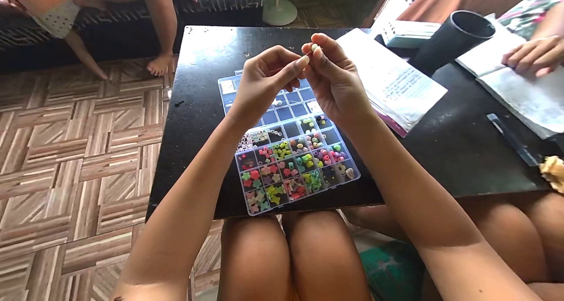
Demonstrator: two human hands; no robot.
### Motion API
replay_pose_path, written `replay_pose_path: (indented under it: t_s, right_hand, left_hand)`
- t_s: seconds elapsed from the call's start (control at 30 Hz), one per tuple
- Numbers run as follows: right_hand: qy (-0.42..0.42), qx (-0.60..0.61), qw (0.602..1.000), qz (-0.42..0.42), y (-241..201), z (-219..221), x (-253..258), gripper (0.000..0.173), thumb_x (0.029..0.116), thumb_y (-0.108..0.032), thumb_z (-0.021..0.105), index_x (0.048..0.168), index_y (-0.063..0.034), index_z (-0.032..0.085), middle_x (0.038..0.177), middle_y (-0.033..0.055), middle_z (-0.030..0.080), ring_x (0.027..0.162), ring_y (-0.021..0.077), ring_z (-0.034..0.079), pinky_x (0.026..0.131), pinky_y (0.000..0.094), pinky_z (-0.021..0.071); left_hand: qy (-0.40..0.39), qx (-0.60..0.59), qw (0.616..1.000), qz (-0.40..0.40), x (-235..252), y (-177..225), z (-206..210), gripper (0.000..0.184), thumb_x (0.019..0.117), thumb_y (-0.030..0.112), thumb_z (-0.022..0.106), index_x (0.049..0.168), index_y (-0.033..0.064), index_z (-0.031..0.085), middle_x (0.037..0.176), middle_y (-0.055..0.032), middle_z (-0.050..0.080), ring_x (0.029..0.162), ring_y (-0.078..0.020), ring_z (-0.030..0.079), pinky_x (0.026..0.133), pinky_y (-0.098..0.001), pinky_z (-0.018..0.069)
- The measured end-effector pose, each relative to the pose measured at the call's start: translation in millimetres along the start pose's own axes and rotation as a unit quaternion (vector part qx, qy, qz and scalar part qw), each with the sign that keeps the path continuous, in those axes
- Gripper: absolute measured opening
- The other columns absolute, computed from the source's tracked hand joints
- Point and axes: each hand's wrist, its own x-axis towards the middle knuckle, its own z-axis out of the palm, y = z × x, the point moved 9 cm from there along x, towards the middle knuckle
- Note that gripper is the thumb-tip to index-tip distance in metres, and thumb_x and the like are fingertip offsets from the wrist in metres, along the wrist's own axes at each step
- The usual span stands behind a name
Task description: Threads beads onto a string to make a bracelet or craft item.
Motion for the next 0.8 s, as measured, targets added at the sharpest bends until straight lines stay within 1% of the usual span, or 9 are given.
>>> replay_pose_path:
  t_s: [0.17, 0.8]
  right_hand:
    - [-0.02, -0.003, 1.0, -0.007, 0.5, 2.9, -0.4, 0.016, 0.1011, 0.002, 0.055, 0.106, -0.0071, 0.067, 0.102, 0.0038, 0.073, 0.095, 0.0095, 0.072, 0.088, 0.0225, 0.0586]
    - [-0.039, -0.005, 0.999, -0.012, 1.0, 3.8, -0.4, 0.014, 0.1007, 0.0, 0.057, 0.106, -0.0077, 0.067, 0.104, 0.0043, 0.072, 0.096, 0.0092, 0.071, 0.09, 0.0232, 0.0581]
  left_hand:
    - [-0.004, -0.003, 1.0, 0.009, 0.0, 3.0, 0.5, 0.006, 0.1004, 0.005, 0.061, 0.098, 0.0096, 0.064, 0.084, 0.0071, 0.07, 0.074, -0.0021, 0.067, 0.071, -0.0207, 0.0578]
    - [-0.005, -0.002, 1.0, 0.006, 0.1, 1.8, 0.5, 0.005, 0.1004, 0.006, 0.062, 0.098, 0.0092, 0.064, 0.083, 0.0066, 0.069, 0.074, -0.0026, 0.067, 0.071, -0.0206, 0.0577]
